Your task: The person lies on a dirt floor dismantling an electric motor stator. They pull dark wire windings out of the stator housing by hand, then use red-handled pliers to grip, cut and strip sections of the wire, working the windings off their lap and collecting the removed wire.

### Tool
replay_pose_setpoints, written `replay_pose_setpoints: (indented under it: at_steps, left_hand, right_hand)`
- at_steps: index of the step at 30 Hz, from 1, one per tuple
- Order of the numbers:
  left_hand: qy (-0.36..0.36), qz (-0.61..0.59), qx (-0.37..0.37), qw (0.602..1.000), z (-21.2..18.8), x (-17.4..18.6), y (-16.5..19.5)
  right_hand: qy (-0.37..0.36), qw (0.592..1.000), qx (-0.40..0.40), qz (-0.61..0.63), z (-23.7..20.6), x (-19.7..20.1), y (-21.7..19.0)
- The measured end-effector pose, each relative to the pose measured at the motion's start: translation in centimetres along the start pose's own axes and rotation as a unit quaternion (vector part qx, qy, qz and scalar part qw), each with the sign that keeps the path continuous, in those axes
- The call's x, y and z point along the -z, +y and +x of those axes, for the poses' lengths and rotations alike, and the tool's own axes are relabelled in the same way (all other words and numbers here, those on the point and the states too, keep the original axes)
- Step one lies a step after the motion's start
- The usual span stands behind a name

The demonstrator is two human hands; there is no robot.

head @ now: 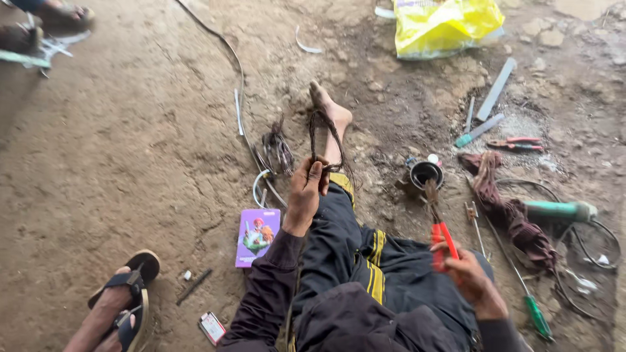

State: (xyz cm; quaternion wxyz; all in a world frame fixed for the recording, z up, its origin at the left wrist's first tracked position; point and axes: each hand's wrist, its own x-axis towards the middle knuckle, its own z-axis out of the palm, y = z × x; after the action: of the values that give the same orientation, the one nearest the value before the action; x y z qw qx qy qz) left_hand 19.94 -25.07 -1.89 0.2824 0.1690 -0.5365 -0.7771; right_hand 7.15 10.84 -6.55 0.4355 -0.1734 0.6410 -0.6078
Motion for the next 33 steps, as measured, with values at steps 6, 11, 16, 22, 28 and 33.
replay_pose_setpoints:
  at_steps: [6,11,16,22,28,33]
  left_hand:
    - [-0.002,0.025,-0.012,1.000,-1.1,-1.1,-1.4]
    - [0.009,0.074,-0.011,0.997,-2.6,-1.7,-1.8]
    - [0.010,0.008,-0.034,0.999,-3.1,-1.7,-1.4]
    - [0.027,0.052,-0.031,0.998,-4.5,-2.0,-1.8]
    - [0.018,0.099,0.014,0.995,-5.5,-3.1,-2.4]
    - [-0.003,0.066,0.025,0.997,-5.8,-3.4,-2.1]
  right_hand:
    - [-0.145,0.989,-0.011,0.021,-3.6,-9.6,-0.1]
    - [-0.208,0.973,0.087,-0.039,-3.6,-13.5,-1.5]
    - [-0.152,0.988,0.023,0.031,-2.4,-15.2,-0.2]
    - [-0.112,0.992,0.034,-0.044,-1.2,-14.7,1.9]
    - [-0.081,0.992,0.074,-0.056,-0.6,-15.4,2.5]
    - [-0.057,0.968,0.176,-0.168,0.0,-15.7,1.8]
